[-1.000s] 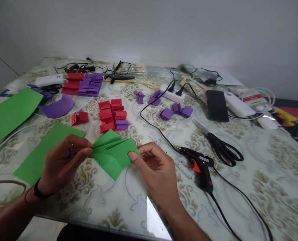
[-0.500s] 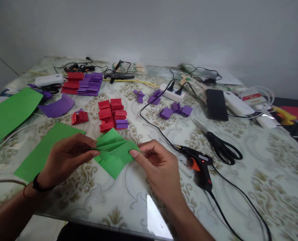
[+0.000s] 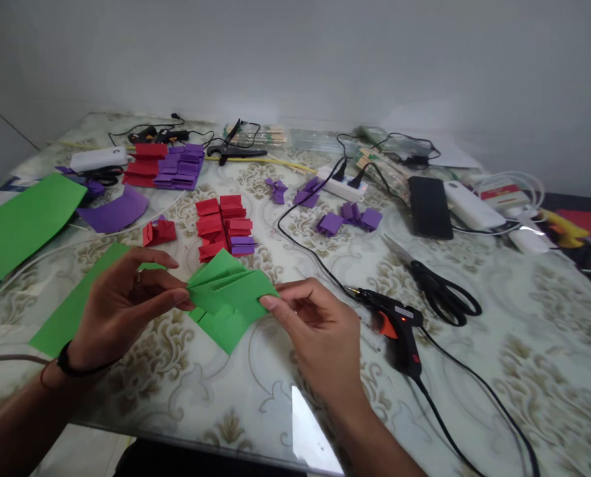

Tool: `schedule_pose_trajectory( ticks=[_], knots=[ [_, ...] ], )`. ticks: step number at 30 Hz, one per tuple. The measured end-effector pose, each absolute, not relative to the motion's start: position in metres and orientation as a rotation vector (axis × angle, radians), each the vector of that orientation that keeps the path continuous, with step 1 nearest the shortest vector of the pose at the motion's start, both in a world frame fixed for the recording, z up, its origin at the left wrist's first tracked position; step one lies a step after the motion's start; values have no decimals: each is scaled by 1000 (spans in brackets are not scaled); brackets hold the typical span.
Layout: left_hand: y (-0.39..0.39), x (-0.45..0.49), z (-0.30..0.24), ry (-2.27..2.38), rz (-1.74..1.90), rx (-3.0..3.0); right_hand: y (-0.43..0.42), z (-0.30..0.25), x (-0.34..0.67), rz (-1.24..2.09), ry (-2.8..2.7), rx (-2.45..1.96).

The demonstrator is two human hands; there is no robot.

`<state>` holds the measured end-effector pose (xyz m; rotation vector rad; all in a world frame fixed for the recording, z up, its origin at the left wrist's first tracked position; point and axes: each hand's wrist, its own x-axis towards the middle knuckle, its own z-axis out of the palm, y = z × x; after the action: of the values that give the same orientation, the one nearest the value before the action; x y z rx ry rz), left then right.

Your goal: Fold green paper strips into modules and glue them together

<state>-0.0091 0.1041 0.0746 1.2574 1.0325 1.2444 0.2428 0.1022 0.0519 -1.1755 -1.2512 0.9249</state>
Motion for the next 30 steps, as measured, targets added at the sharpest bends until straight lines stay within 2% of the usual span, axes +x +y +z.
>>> schedule_pose_trajectory(
  ticks=[9,14,21,25,30],
  knots=[
    [108,-13,73,995,858,1381,101,54,243,960,-1481,-938],
    [101,-11,74,1070,704,1715,99,52,243,884,-1622,-786],
    [97,-14,84,905,853,2102,95,51,248,795,-1673,-662],
    [91,-17,83,893,807,2053,95,52,250,738,-1734,-610],
    [88,-18,75,867,1047,2009,97,56,250,691,-1781,-634]
  ],
)
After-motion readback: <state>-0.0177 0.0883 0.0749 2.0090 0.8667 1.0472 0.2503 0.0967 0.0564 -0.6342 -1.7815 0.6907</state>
